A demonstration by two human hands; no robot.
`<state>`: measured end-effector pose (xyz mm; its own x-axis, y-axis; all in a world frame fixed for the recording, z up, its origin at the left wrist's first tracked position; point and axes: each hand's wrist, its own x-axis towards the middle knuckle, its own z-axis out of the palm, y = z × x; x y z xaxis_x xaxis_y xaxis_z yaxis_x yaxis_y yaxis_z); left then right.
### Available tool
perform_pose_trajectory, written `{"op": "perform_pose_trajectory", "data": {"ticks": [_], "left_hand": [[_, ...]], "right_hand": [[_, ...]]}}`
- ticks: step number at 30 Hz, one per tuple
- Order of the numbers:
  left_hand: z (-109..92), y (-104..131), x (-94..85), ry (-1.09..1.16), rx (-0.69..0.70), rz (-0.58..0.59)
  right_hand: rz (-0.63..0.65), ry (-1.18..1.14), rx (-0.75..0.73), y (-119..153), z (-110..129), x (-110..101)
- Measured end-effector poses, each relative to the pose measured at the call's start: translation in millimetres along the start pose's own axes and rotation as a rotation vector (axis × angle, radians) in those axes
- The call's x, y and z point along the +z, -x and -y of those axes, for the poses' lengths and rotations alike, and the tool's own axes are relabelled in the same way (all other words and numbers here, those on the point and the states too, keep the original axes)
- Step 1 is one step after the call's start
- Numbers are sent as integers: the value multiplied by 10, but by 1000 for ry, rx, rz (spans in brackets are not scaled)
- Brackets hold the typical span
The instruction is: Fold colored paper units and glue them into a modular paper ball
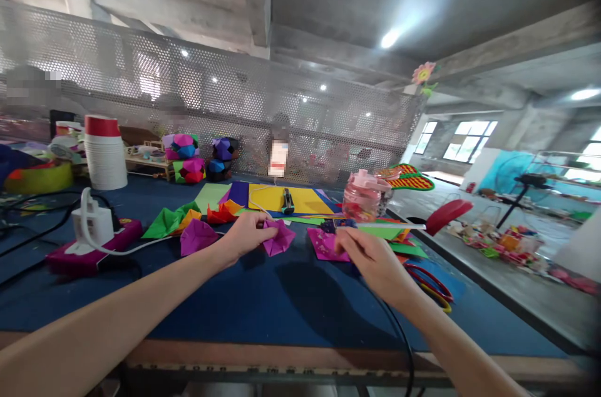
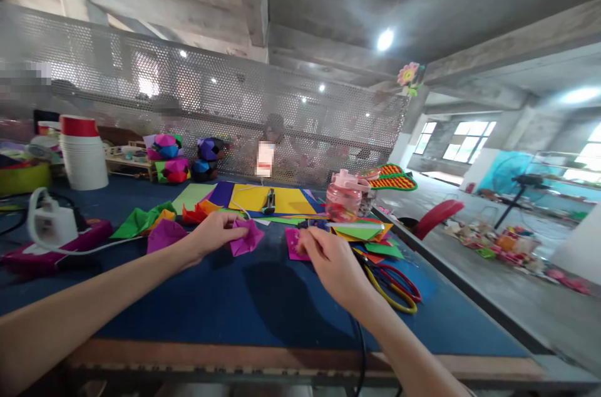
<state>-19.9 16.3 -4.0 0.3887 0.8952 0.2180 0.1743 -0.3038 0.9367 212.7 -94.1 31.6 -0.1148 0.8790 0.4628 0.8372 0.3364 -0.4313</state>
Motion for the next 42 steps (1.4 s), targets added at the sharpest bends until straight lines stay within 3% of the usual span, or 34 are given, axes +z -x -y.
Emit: {"op": "perform_pose_trajectory", "data": {"ticks": [5,8,10,15,20,26,31,42], "left_hand": [[-2,7,-9,-19,17,-8],[23,-10,-14,-17,25,-4],[25,-16,-23,-3,27,-6],[-35,7,-50,51,-14,-34],[-54,20,-65,22,-12,-34],[-11,-11,-55,25,-16,-46],[-7,-19,-33,-7,49,-30],[35,-37,-24,-209,142,19]], "right_hand": [[-13,175,109,301,-549,-191],[-12,161,147,152,-810,-139],[23,167,172,-34,-859,-78],[142,158,193,-429,-768,38],[69,42,186,-594,-706,117],[-126,-91,48,-495,-513,230],[-89,-87,-11,-343,-380,243],[-52,-57,40,-349,-468,227]]}}
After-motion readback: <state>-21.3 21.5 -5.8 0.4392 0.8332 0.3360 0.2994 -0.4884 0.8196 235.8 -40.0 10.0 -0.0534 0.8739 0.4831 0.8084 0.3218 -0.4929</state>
